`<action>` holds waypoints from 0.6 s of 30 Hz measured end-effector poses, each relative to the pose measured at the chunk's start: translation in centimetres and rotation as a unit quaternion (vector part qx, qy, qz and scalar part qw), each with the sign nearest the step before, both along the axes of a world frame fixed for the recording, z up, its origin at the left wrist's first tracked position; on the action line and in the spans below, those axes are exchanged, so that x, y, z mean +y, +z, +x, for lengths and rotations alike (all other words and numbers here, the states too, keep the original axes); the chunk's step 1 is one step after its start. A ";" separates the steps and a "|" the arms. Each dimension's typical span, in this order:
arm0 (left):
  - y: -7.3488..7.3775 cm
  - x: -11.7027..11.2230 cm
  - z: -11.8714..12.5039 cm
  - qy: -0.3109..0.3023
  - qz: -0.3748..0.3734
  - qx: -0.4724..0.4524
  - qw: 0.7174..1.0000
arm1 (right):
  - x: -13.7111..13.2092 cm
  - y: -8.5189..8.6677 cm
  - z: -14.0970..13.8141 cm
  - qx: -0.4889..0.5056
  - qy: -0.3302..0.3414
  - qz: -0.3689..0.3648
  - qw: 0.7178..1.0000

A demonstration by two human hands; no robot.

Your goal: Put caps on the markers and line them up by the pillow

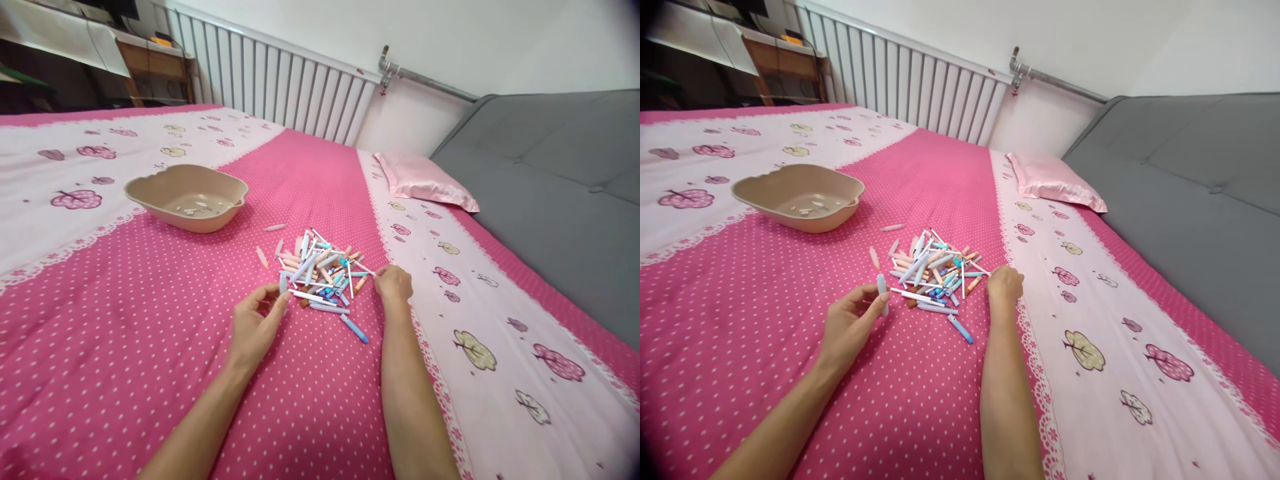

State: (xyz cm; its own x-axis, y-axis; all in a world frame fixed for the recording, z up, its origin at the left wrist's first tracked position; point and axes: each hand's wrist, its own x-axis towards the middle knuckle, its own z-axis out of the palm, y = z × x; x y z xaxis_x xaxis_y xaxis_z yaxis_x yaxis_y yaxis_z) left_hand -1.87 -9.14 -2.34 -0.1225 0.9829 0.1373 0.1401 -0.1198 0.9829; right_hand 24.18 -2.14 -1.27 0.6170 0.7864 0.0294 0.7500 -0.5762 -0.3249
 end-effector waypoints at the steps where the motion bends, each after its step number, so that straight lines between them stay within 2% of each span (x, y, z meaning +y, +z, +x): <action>1: 0.0 0.0 0.0 0.000 0.001 0.003 1.000 | -0.2 0.5 -0.2 -0.007 0.003 0.010 1.000; 3: -0.1 0.0 0.0 -0.001 0.003 0.005 1.000 | -0.6 1.8 -0.8 -0.006 0.018 0.047 0.999; 5: 0.0 -0.1 0.0 -0.005 0.008 0.008 1.000 | -1.2 3.3 -2.0 0.061 0.074 0.125 0.988; 7: 0.0 -0.2 0.0 -0.015 0.018 0.018 1.000 | -2.0 4.7 -3.8 0.225 0.157 0.215 0.937; 9: -0.1 -0.3 0.1 -0.031 0.030 0.032 0.999 | -2.9 5.8 -6.0 0.364 0.239 0.238 0.868; 11: -0.3 -0.3 0.1 -0.041 0.042 0.052 0.997 | -3.9 6.4 -8.2 0.445 0.283 0.235 0.817; 13: -0.4 -0.4 0.0 -0.046 0.056 0.075 0.995 | -4.7 6.7 -10.1 0.489 0.308 0.233 0.782; 15: -0.4 -0.4 0.0 -0.049 0.071 0.095 0.992 | -5.3 6.7 -11.3 0.492 0.322 0.243 0.771; 18: -0.2 -0.4 0.1 -0.049 0.089 0.110 0.989 | -6.0 6.6 -12.3 0.440 0.344 0.268 0.785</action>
State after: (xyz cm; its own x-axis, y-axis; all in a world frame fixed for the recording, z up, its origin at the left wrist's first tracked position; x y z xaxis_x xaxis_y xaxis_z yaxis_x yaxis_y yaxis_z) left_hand -1.82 -9.51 -2.59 0.0241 0.9464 0.3221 0.3263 -0.3120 0.8923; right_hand 11.84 -8.11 5.35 0.0193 0.9625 0.2706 0.1727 0.2634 -0.9491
